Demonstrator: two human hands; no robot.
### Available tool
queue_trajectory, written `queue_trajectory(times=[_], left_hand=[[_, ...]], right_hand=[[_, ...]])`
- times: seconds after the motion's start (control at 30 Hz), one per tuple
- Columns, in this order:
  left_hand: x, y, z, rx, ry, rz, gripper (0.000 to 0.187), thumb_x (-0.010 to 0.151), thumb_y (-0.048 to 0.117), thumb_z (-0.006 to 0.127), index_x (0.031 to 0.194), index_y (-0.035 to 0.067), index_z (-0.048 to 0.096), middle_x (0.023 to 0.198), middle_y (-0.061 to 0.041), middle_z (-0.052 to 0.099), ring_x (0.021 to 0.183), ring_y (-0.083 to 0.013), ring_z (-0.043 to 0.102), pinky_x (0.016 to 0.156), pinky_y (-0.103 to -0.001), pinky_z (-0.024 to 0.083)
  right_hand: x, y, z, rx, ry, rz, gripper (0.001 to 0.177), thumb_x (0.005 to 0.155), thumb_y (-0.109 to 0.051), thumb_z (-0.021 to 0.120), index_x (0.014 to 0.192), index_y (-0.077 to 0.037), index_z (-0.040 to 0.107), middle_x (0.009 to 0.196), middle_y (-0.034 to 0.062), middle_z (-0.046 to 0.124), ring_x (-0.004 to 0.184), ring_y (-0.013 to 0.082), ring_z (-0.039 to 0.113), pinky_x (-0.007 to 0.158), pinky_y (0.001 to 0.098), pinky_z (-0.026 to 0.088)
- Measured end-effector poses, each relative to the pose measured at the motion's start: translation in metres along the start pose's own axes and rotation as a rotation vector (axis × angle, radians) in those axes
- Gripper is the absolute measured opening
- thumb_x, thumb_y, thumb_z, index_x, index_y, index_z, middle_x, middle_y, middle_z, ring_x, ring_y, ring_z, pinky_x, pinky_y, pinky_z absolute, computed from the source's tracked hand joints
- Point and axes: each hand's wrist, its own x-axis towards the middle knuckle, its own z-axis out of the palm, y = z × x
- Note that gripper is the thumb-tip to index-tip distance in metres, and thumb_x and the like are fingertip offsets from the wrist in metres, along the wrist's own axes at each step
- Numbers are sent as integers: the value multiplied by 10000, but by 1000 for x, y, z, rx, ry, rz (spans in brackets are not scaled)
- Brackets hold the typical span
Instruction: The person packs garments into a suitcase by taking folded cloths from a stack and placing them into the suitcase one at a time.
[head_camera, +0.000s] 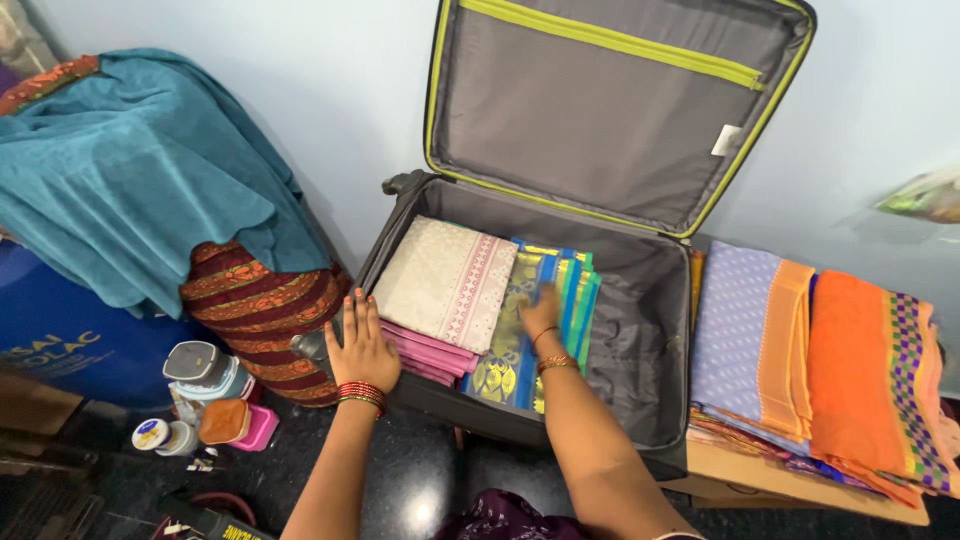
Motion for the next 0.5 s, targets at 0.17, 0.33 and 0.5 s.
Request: queue_trajectory(times=[0.17, 0.33, 0.5], left_hand=[[-1, 0, -1, -5, 11, -6, 838, 846, 377, 552, 1589, 92, 289, 1717, -59, 137, 1567, -215, 153, 1207, -584, 198], [0, 2, -1, 13, -5, -11, 849, 838, 383, 555, 1594, 107, 283, 1722, -52, 124, 1562, -220, 164, 1195, -589, 210], [3, 2, 1, 36, 2, -24, 837, 843, 381, 552, 1594, 126, 284, 1727, -36, 118, 1567, -216, 172, 1209, -580, 209]], right_hand=[[11, 40, -75, -187, 80, 508, 693, 831, -474, 776, 1316, -10, 604, 1290, 213, 661, 1180, 379, 637, 992, 481, 495], [14, 42, -66, 171, -121, 270, 586, 912, -451, 755, 1291, -30, 610, 1173, 207, 703, 1088, 351, 669, 938, 447, 507], [18, 55, -61, 108, -164, 227, 506, 902, -366, 745, 1250, -14, 644, 1166, 227, 736, 1099, 387, 701, 967, 453, 534]])
